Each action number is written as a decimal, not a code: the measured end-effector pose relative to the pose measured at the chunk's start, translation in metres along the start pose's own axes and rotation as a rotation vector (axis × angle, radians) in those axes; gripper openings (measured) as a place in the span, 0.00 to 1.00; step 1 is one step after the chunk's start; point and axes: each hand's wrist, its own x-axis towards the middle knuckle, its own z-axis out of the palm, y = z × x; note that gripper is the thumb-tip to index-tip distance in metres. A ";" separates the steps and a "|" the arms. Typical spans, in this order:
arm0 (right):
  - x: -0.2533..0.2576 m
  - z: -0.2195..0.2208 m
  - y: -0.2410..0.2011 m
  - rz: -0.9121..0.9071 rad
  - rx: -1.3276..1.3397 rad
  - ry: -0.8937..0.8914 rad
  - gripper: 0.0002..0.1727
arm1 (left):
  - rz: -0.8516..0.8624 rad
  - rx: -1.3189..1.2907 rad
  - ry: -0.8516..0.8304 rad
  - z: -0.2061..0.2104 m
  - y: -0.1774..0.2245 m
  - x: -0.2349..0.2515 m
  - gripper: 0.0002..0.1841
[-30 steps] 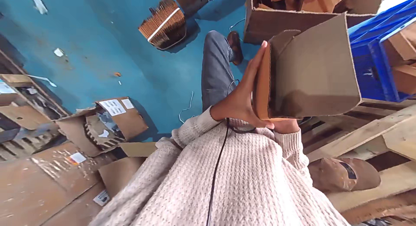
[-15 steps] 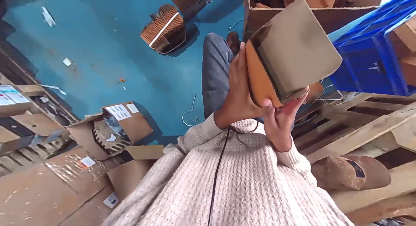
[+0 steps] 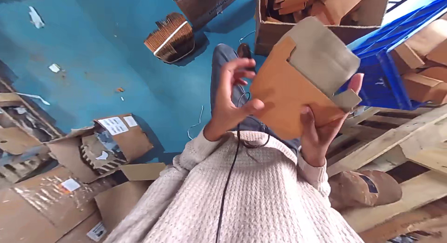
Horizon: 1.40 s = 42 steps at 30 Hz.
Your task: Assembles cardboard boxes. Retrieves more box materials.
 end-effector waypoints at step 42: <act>-0.001 0.010 0.001 0.127 0.122 0.069 0.24 | -0.146 -0.422 0.173 0.032 0.011 -0.016 0.32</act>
